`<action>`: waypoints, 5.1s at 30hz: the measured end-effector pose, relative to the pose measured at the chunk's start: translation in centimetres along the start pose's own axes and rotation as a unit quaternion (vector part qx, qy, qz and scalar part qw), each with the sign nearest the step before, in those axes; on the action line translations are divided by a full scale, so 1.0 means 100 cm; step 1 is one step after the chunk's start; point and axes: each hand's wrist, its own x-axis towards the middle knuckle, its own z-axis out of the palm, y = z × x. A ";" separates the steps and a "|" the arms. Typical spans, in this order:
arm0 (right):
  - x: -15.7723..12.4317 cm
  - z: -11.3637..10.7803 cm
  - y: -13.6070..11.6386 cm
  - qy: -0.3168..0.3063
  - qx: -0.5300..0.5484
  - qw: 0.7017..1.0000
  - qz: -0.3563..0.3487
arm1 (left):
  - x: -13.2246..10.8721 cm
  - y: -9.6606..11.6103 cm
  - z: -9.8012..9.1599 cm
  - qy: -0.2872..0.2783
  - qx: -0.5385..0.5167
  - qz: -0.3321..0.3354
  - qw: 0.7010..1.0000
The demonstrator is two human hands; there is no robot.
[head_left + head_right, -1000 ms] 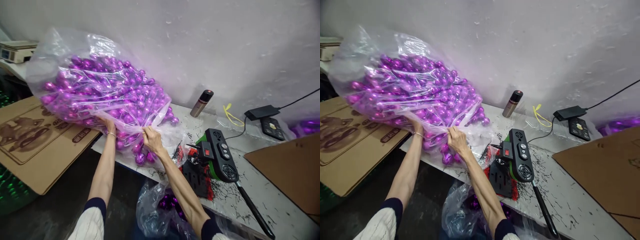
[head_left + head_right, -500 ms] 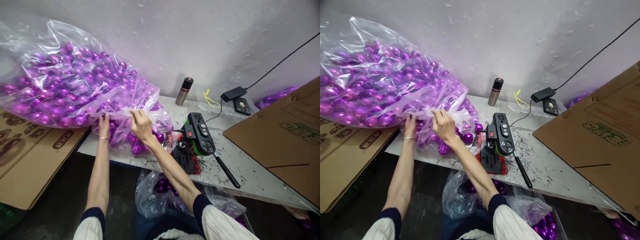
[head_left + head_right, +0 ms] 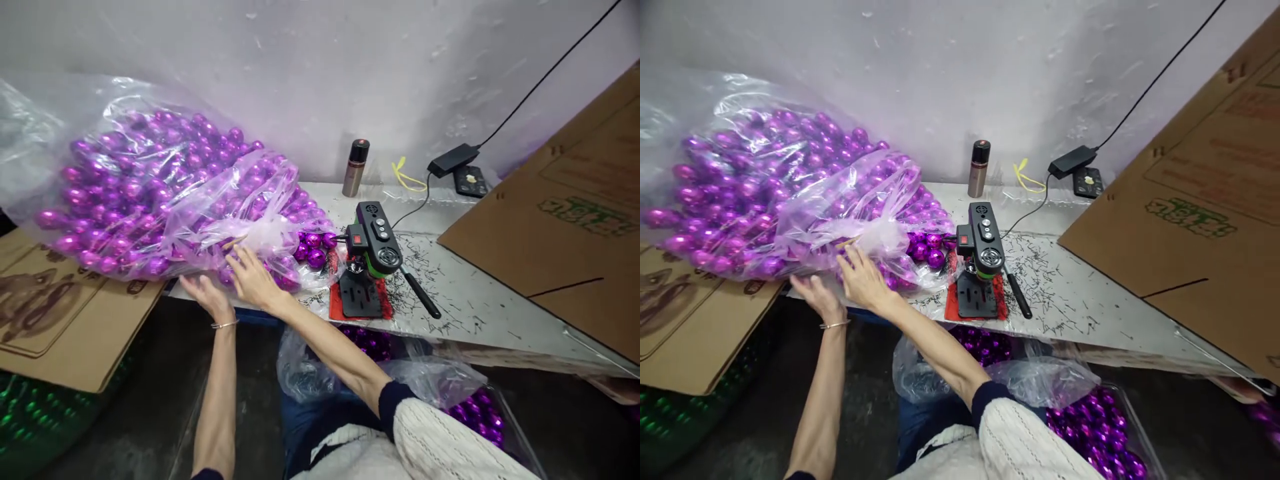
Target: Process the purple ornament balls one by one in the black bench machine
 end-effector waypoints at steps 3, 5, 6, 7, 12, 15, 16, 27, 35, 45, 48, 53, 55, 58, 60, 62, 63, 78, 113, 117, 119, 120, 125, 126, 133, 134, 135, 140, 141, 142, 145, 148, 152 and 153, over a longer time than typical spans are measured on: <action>-0.053 -0.003 0.005 -0.005 0.040 0.999 -0.027 | -0.039 0.043 -0.009 -0.021 -0.018 0.138 0.990; -0.089 -0.008 0.014 -0.023 0.051 0.998 0.003 | -0.063 0.069 -0.001 -0.192 -0.037 0.258 0.946; -0.107 -0.012 0.018 -0.050 0.046 0.998 0.015 | -0.071 0.079 0.009 -0.278 -0.044 0.303 0.910; -0.124 -0.016 0.023 -0.081 0.033 0.996 0.020 | -0.078 0.088 0.021 -0.344 -0.042 0.333 0.877; -0.213 -0.040 0.032 -0.226 -0.010 0.974 -0.029 | -0.090 0.108 0.096 -0.439 0.212 0.270 0.830; -0.260 -0.050 0.032 -0.242 -0.008 0.970 0.029 | -0.099 0.107 0.122 -0.455 0.381 0.191 0.782; -0.274 -0.052 0.032 -0.237 -0.005 0.970 0.055 | -0.102 0.105 0.126 -0.460 0.401 0.182 0.771; -0.315 -0.051 0.047 -0.212 0.040 0.972 0.088 | -0.114 0.061 0.133 -0.420 0.148 0.141 0.884; -0.320 -0.056 0.053 -0.195 0.045 0.974 0.110 | -0.137 0.078 0.060 -0.373 -0.280 -0.213 0.859; -0.320 -0.049 0.055 -0.209 0.044 0.970 0.118 | -0.209 0.088 0.040 -0.385 -0.330 -0.500 0.702; -0.324 -0.050 0.057 -0.220 0.044 0.964 0.141 | -0.215 0.086 0.052 -0.400 -0.300 -0.408 0.764; -0.324 -0.054 0.060 -0.244 0.033 0.953 0.176 | -0.218 0.080 0.071 -0.439 -0.163 -0.157 0.870; -0.324 -0.055 0.060 -0.249 0.032 0.951 0.181 | -0.218 0.078 0.078 -0.440 -0.095 -0.048 0.891; -0.326 -0.057 0.061 -0.240 0.038 0.952 0.188 | -0.216 0.076 0.084 -0.441 -0.042 0.059 0.895; -0.328 -0.059 0.063 -0.237 0.040 0.951 0.193 | -0.215 0.076 0.086 -0.448 -0.045 0.094 0.888; -0.331 -0.060 0.065 -0.241 0.039 0.950 0.197 | -0.215 0.076 0.088 -0.451 -0.055 0.109 0.884; -0.332 -0.061 0.066 -0.242 0.039 0.949 0.198 | -0.215 0.076 0.090 -0.449 -0.058 0.113 0.885; -0.294 -0.166 0.077 0.312 -0.085 0.944 0.059 | -0.228 0.055 0.108 -0.461 -0.078 0.131 0.874; -0.212 -0.151 0.119 0.388 -0.088 0.917 -0.024 | -0.237 0.054 0.109 -0.444 -0.088 0.162 0.877; -0.211 -0.150 0.121 0.380 -0.081 0.919 -0.072 | -0.236 0.053 0.108 -0.442 -0.098 0.159 0.878; -0.209 -0.152 0.119 0.375 -0.085 0.918 -0.095 | -0.236 0.053 0.110 -0.441 -0.101 0.153 0.879; -0.207 -0.154 0.116 0.377 -0.083 0.918 -0.091 | -0.235 0.053 0.111 -0.441 -0.100 0.150 0.879; -0.191 -0.183 0.089 0.374 -0.033 0.927 0.001 | -0.234 0.054 0.109 -0.441 -0.105 0.168 0.875; -0.188 -0.189 0.083 0.367 -0.020 0.930 0.013 | -0.236 0.054 0.103 -0.437 -0.105 0.182 0.875; -0.190 -0.193 0.078 0.361 -0.028 0.932 0.006 | -0.270 0.040 0.018 -0.503 -0.020 0.391 0.770; -0.192 -0.190 0.080 0.360 -0.028 0.932 -0.002 | -0.271 0.039 0.012 -0.508 -0.008 0.404 0.761; -0.194 -0.188 0.082 0.360 -0.027 0.932 -0.008 | -0.267 0.040 0.010 -0.501 0.005 0.406 0.764; -0.195 -0.185 0.084 0.358 -0.026 0.933 -0.012 | -0.198 0.054 0.059 -0.344 0.137 0.304 0.878; -0.195 -0.185 0.083 0.357 -0.026 0.934 -0.012 | -0.180 0.059 0.074 -0.328 0.179 0.275 0.886; -0.195 -0.186 0.083 0.356 -0.026 0.934 -0.015 | -0.163 0.063 0.087 -0.332 0.219 0.253 0.882; -0.196 -0.186 0.083 0.352 -0.029 0.935 -0.020 | -0.128 0.071 0.115 -0.385 0.291 0.214 0.849; -0.196 -0.188 0.083 0.345 -0.035 0.938 -0.023 | -0.117 0.071 0.120 -0.419 0.230 0.157 0.864; -0.192 -0.192 0.080 0.348 -0.020 0.937 -0.014 | -0.134 0.069 0.102 -0.439 -0.048 -0.057 0.895; -0.189 -0.195 0.078 0.352 -0.013 0.936 -0.008 | -0.143 0.069 0.096 -0.442 -0.123 -0.124 0.880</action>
